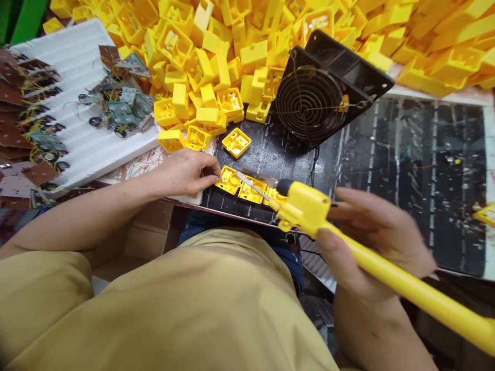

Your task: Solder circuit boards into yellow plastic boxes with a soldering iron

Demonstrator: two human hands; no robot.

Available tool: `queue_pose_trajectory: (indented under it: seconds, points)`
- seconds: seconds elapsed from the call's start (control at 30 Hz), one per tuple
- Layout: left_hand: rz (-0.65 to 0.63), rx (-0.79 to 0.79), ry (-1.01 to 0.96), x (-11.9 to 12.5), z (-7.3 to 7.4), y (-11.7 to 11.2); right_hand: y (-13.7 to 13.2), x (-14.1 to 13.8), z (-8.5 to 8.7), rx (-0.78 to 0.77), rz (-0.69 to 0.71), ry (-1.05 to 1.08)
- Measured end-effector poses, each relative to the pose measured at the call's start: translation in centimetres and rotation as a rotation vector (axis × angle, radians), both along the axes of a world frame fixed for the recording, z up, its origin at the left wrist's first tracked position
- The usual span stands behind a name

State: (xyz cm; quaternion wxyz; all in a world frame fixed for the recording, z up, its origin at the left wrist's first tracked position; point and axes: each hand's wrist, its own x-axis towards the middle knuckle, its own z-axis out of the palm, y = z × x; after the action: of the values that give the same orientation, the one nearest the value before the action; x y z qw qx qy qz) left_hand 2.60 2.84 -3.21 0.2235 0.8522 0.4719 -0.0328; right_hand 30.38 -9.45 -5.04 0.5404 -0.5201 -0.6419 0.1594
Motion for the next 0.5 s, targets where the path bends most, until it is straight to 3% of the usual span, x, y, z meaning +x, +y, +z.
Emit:
queue_pose_trajectory:
  seconds: [0.23,0.5]
  points:
    - [-0.099,-0.013,0.096,0.8,1.1,0.9,-0.1,0.1,-1.1,0.114,0.325,-0.314]
    - [-0.176,0.037,0.09,1.0,0.7,1.7,0.2,-1.1,-0.6,0.067,0.388,-0.422]
